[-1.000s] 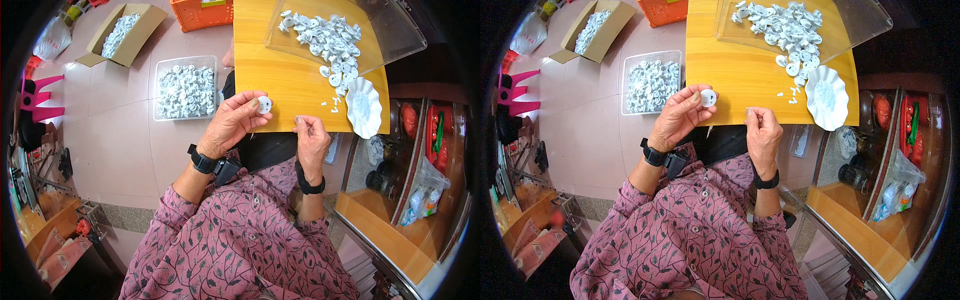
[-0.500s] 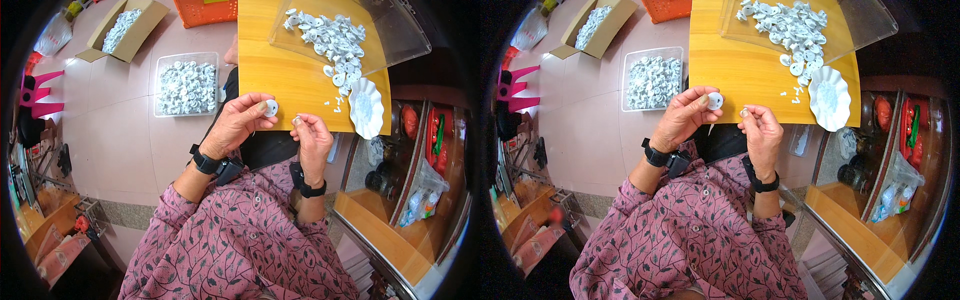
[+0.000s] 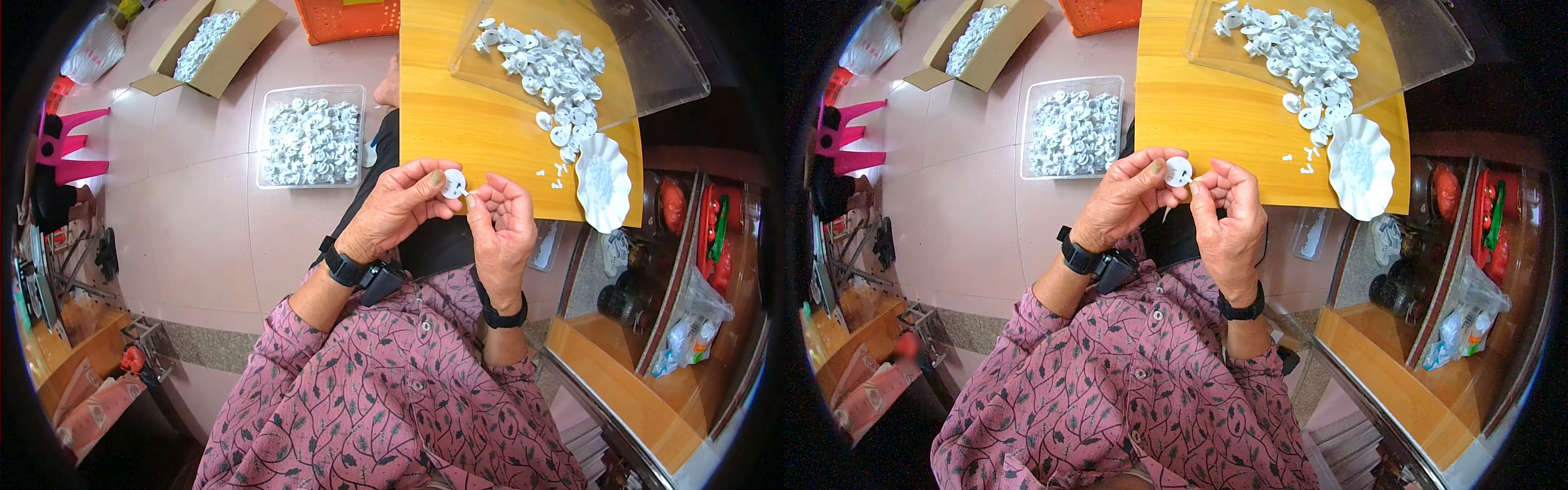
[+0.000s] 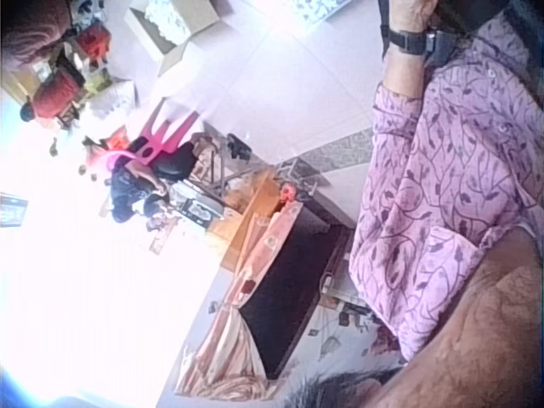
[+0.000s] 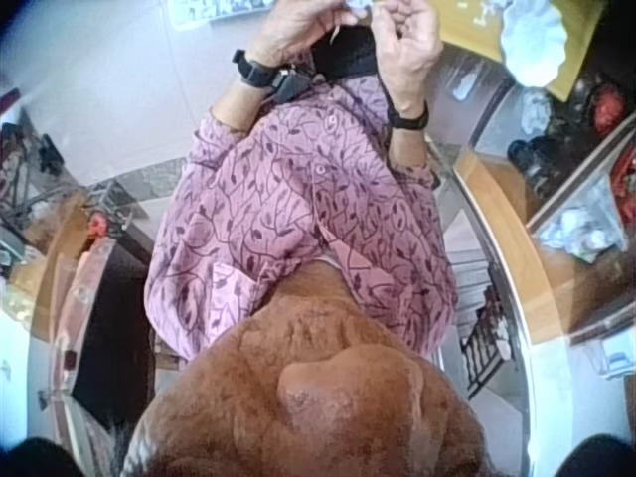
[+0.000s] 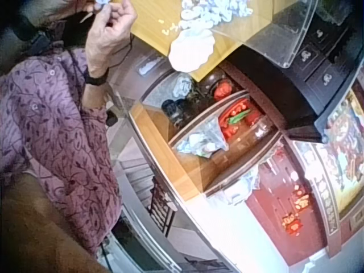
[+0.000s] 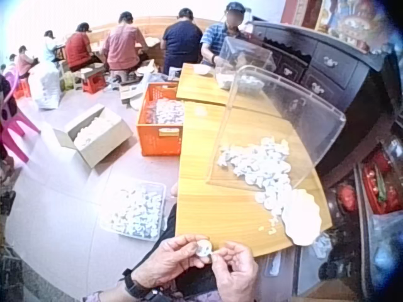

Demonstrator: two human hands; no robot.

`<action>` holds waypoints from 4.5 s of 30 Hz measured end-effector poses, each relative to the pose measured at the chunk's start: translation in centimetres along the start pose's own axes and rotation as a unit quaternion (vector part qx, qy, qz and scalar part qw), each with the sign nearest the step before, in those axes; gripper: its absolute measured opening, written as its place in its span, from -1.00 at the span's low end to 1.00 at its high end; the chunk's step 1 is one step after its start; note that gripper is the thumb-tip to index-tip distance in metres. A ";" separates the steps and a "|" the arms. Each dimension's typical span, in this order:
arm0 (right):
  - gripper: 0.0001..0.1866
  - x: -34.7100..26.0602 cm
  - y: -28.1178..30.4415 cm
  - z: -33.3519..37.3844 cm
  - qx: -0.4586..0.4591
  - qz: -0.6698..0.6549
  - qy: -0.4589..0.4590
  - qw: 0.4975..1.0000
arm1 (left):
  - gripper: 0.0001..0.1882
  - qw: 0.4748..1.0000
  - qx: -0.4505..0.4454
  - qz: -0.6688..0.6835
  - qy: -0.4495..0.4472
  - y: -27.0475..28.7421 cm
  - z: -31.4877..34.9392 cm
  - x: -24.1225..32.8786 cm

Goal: Sorting and assembling small plastic components at a workstation.

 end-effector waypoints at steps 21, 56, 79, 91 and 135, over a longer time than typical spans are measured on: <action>-0.65 -1.5 -0.8 -0.3 -0.018 0.059 0.084 0.995 | -0.65 0.999 0.005 -0.036 0.018 -0.1 0.3 0.0; -0.92 -2.9 -1.5 -0.6 -0.066 0.128 0.087 0.986 | -0.64 0.999 0.014 -0.040 0.027 0.3 0.3 -0.3; -0.93 -2.2 -2.1 -0.8 -0.078 0.144 0.087 0.983 | -0.60 0.996 0.022 -0.090 0.005 0.1 0.6 0.2; -0.90 2.1 1.0 0.1 -0.011 0.049 -0.053 0.997 | -0.59 0.997 0.053 -0.058 -0.020 1.8 1.2 2.2; -0.55 1.2 4.5 0.6 -0.080 0.465 0.120 0.874 | -0.58 0.515 -0.178 -0.793 -0.273 -14.2 -15.8 -4.2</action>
Point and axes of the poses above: each hand's wrist, its own z-axis away from the middle knuckle, its own y-axis out of the back of the hand, x = y × z, the point moved 9 cm from there along -z, towards the middle knuckle, and after that the axes turned 1 degree about z, right-handed, at the moved point
